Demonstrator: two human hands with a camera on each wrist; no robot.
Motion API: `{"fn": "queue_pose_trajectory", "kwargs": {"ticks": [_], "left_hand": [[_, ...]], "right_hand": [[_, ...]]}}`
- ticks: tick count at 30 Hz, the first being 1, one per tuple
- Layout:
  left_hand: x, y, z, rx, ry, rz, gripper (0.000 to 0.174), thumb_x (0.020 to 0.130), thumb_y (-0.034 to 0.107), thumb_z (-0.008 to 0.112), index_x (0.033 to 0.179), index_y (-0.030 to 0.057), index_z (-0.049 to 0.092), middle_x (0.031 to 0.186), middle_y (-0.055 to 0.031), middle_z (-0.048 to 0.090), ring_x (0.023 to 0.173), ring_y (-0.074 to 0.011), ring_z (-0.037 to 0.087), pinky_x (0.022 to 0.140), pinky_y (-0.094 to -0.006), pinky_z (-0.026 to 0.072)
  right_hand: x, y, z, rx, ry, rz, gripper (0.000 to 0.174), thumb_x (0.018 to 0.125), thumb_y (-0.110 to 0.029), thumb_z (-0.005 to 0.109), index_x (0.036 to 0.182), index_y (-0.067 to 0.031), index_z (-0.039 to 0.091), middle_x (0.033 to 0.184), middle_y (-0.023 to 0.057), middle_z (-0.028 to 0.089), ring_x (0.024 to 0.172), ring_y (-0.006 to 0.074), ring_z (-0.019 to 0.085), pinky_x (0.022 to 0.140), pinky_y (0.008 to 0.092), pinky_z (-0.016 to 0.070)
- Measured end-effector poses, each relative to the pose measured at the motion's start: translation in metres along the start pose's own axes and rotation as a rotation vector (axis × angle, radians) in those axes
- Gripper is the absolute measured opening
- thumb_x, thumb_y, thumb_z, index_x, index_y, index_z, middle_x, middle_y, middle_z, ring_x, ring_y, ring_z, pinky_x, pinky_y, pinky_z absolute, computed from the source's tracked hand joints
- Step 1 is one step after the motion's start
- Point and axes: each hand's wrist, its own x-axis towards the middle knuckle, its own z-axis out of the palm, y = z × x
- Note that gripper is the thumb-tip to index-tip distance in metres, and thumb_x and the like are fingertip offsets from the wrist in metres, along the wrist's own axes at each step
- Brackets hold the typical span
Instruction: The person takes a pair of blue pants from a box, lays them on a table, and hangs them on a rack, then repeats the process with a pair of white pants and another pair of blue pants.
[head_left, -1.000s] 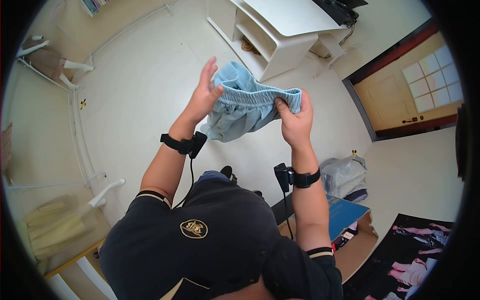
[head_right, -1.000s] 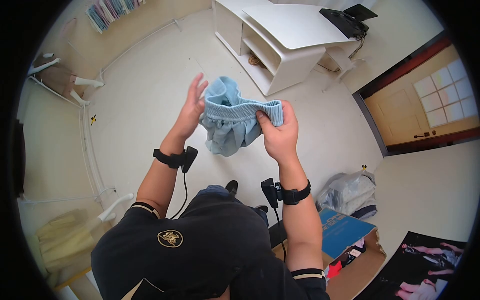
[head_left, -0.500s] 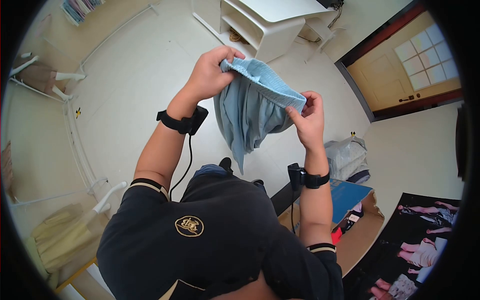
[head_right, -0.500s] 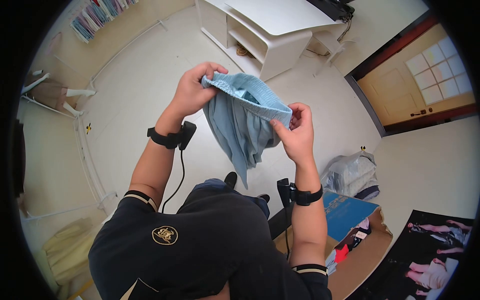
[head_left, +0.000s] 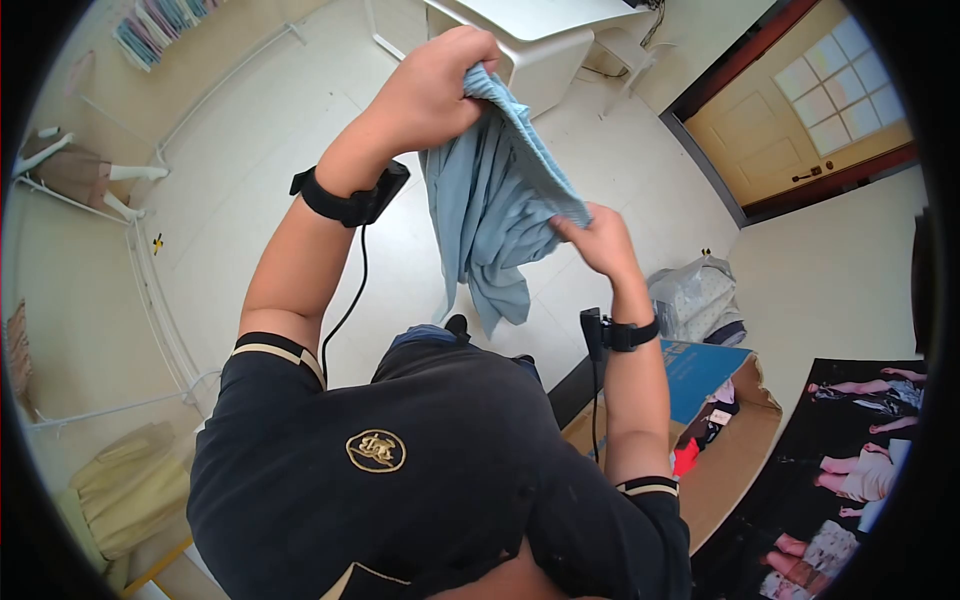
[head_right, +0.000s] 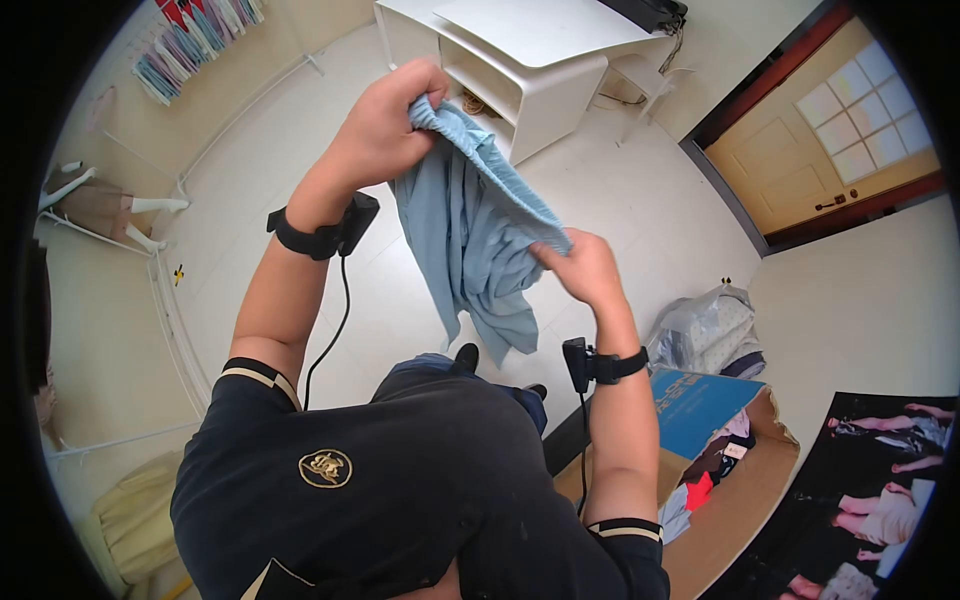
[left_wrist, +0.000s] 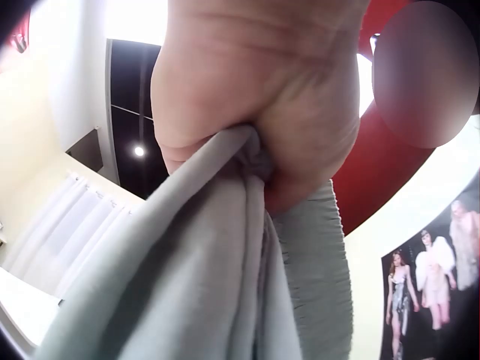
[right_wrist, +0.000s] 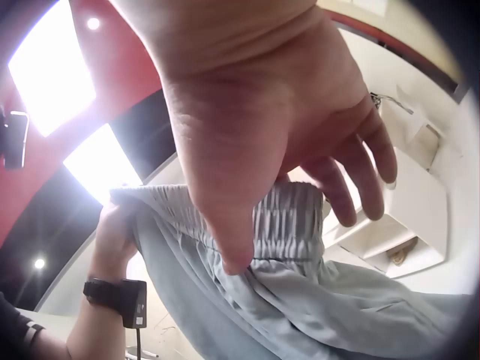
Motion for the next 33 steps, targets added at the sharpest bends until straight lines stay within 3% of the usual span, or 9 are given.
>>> {"fn": "queue_pose_trajectory", "kwargs": {"ticks": [3, 5, 7, 10, 15, 17, 23, 29, 33], "left_hand": [[-0.013, -0.01, -0.013, 0.044, -0.081, -0.083, 0.023, 0.066, -0.001, 0.059, 0.084, 0.0034, 0.045, 0.08, -0.0134, 0.048, 0.076, -0.0351, 0.05, 0.065, -0.0378, 0.0411], [-0.018, -0.022, -0.019, 0.027, -0.087, -0.025, 0.021, 0.069, 0.0, 0.059, 0.084, 0.0042, 0.045, 0.077, -0.0132, 0.048, 0.071, -0.0328, 0.049, 0.062, -0.0364, 0.0408], [-0.021, -0.028, -0.024, 0.021, -0.182, -0.062, 0.021, 0.071, 0.0, 0.06, 0.085, 0.0057, 0.045, 0.072, -0.0126, 0.049, 0.065, -0.0294, 0.047, 0.059, -0.0349, 0.0407], [-0.018, -0.019, -0.031, 0.048, -0.164, -0.042, 0.019, 0.071, 0.001, 0.061, 0.082, 0.0054, 0.047, 0.066, -0.0118, 0.049, 0.059, -0.0261, 0.046, 0.056, -0.0341, 0.04], [-0.014, -0.011, -0.04, 0.04, -0.219, -0.051, 0.019, 0.069, 0.003, 0.065, 0.079, 0.0039, 0.048, 0.066, -0.0116, 0.05, 0.058, -0.0264, 0.044, 0.054, -0.0333, 0.0397], [-0.016, -0.013, -0.043, 0.052, -0.3, -0.057, 0.021, 0.07, 0.008, 0.069, 0.075, 0.0027, 0.049, 0.063, -0.0086, 0.05, 0.057, -0.0205, 0.044, 0.053, -0.0293, 0.0389], [-0.027, -0.032, -0.044, -0.38, -0.292, -0.241, 0.027, 0.078, 0.015, 0.069, 0.07, 0.0039, 0.046, 0.067, 0.0017, 0.051, 0.064, -0.0058, 0.042, 0.054, -0.0225, 0.036], [-0.023, -0.01, -0.048, -0.566, -0.109, -0.113, 0.021, 0.082, 0.008, 0.063, 0.079, 0.0058, 0.042, 0.083, 0.0, 0.055, 0.073, -0.0068, 0.043, 0.065, -0.022, 0.0383], [-0.021, 0.001, -0.052, -0.553, -0.065, -0.026, 0.02, 0.082, 0.005, 0.061, 0.081, 0.0065, 0.041, 0.086, -0.0005, 0.055, 0.078, -0.0072, 0.044, 0.069, -0.0218, 0.0386]], "right_hand": [[-0.008, 0.009, -0.036, 0.114, 0.171, -0.047, 0.017, 0.076, -0.016, 0.067, 0.077, 0.0002, 0.062, 0.062, 0.0011, 0.056, 0.059, 0.0081, 0.049, 0.056, 0.0253, 0.0413], [-0.016, -0.008, -0.067, 0.097, 0.201, -0.055, 0.016, 0.075, -0.014, 0.068, 0.075, 0.0, 0.061, 0.061, 0.001, 0.054, 0.059, 0.0083, 0.048, 0.055, 0.0254, 0.0396], [-0.022, -0.026, -0.087, -0.163, 0.242, -0.256, 0.017, 0.07, -0.01, 0.07, 0.072, 0.0006, 0.057, 0.06, 0.0038, 0.049, 0.058, 0.0111, 0.045, 0.054, 0.0269, 0.0371], [-0.035, -0.056, -0.096, -0.249, 0.272, -0.216, 0.024, 0.067, -0.014, 0.072, 0.069, 0.0019, 0.054, 0.06, 0.0106, 0.046, 0.057, 0.0186, 0.043, 0.052, 0.0308, 0.0365], [-0.048, -0.057, -0.1, -0.339, 0.362, -0.302, 0.03, 0.065, -0.017, 0.076, 0.065, 0.0022, 0.053, 0.059, 0.0103, 0.047, 0.055, 0.0201, 0.043, 0.052, 0.0313, 0.0361], [-0.052, -0.055, -0.098, -0.313, 0.382, -0.33, 0.032, 0.064, -0.019, 0.076, 0.064, 0.0024, 0.052, 0.059, 0.0099, 0.047, 0.054, 0.0203, 0.042, 0.051, 0.0317, 0.0359], [-0.059, -0.055, -0.094, -0.181, 0.518, -0.337, 0.036, 0.068, -0.018, 0.075, 0.06, 0.0019, 0.047, 0.058, 0.0072, 0.042, 0.053, 0.0156, 0.037, 0.049, 0.0285, 0.0323], [-0.074, -0.074, -0.096, 0.036, 0.679, -0.463, 0.03, 0.072, -0.011, 0.074, 0.065, -0.0014, 0.047, 0.062, -0.0014, 0.041, 0.056, 0.0067, 0.036, 0.049, 0.0213, 0.0286], [-0.082, -0.083, -0.096, 0.205, 0.708, -0.523, 0.026, 0.075, -0.004, 0.071, 0.076, -0.0035, 0.045, 0.071, -0.0043, 0.043, 0.062, 0.0033, 0.038, 0.055, 0.0161, 0.0324]]}}
